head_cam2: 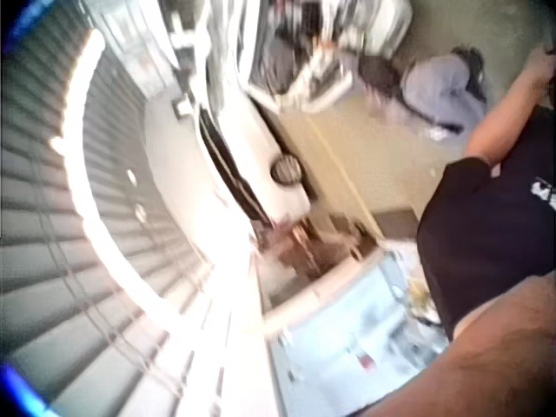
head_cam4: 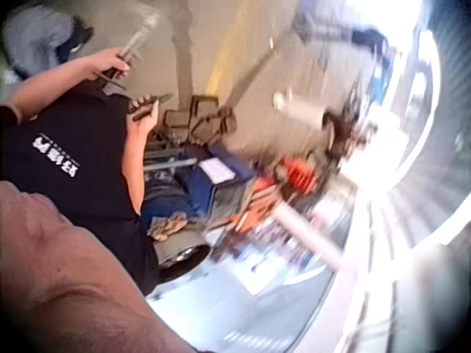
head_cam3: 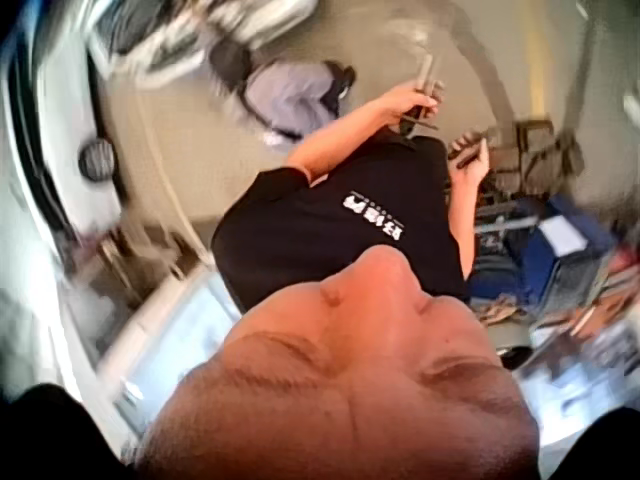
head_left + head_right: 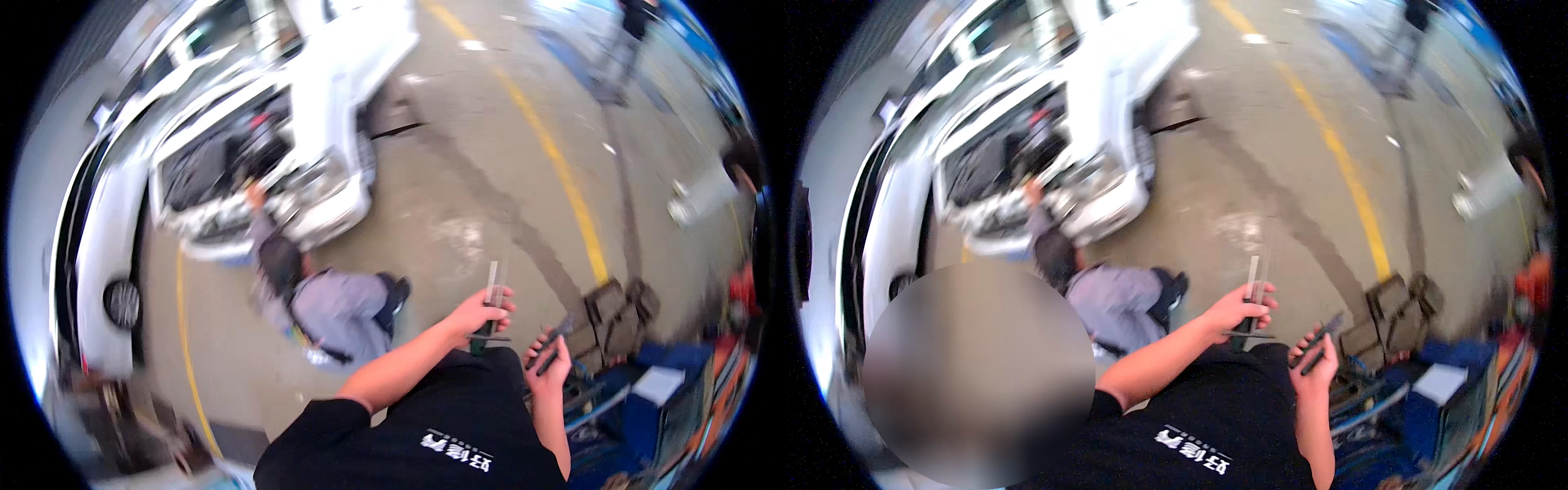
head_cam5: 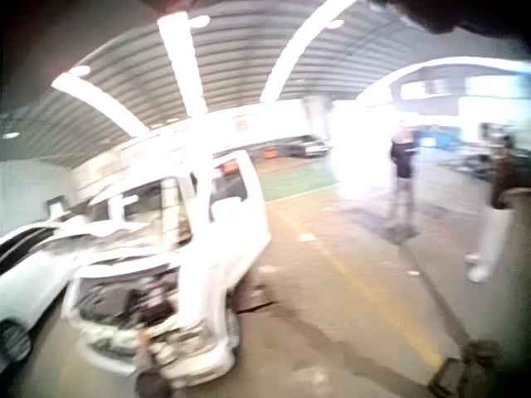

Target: The person secures a car bumper to the wheel arch using a zip tie and pliers. They thread the tie through the bumper and the wheel arch liner, pull it tight, and cut the excess with pliers. Another person assists by holding the bumper in place.

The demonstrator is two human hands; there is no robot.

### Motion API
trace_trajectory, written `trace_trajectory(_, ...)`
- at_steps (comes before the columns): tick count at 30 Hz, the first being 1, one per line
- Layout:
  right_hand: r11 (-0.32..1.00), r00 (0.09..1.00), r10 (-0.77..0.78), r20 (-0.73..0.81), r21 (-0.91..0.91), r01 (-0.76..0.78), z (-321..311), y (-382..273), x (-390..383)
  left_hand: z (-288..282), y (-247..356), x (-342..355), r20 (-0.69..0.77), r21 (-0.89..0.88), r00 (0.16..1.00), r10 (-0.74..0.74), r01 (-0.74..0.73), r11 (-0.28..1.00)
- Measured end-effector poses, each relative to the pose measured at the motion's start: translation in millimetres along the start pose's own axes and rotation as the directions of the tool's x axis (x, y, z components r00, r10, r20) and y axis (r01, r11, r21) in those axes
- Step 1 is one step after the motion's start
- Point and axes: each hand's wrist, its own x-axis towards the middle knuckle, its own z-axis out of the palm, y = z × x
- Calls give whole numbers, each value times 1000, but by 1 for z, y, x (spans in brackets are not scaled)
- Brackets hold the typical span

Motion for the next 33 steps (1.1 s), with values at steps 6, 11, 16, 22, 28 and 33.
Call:
trace_trajectory(6, 970, 998, -45, 33, 242, 35, -20, -82, 58, 72, 14, 119, -50, 54, 985, -166, 169, 984)
trace_trajectory(11, 913, 991, -128, 43, 396, 101, -53, -166, 108, 136, 5, 219, -5, 89, 969, -247, 246, 965)
trace_trajectory(16, 851, 967, -252, 35, 484, 204, -46, -304, 151, 245, 18, 313, 5, 153, 967, -256, 252, 956)
trace_trajectory(22, 790, 867, -497, 34, 431, 436, -35, -446, 186, 375, 39, 432, 124, 593, 949, -290, 163, 789)
trace_trajectory(28, 732, 812, -583, -17, 423, 534, -38, -544, 215, 472, 44, 563, 309, 735, 856, -414, 61, 676)
trace_trajectory(33, 670, 752, -653, -88, 394, 629, -34, -642, 275, 548, 47, 701, 383, 828, 754, -533, -25, 560)
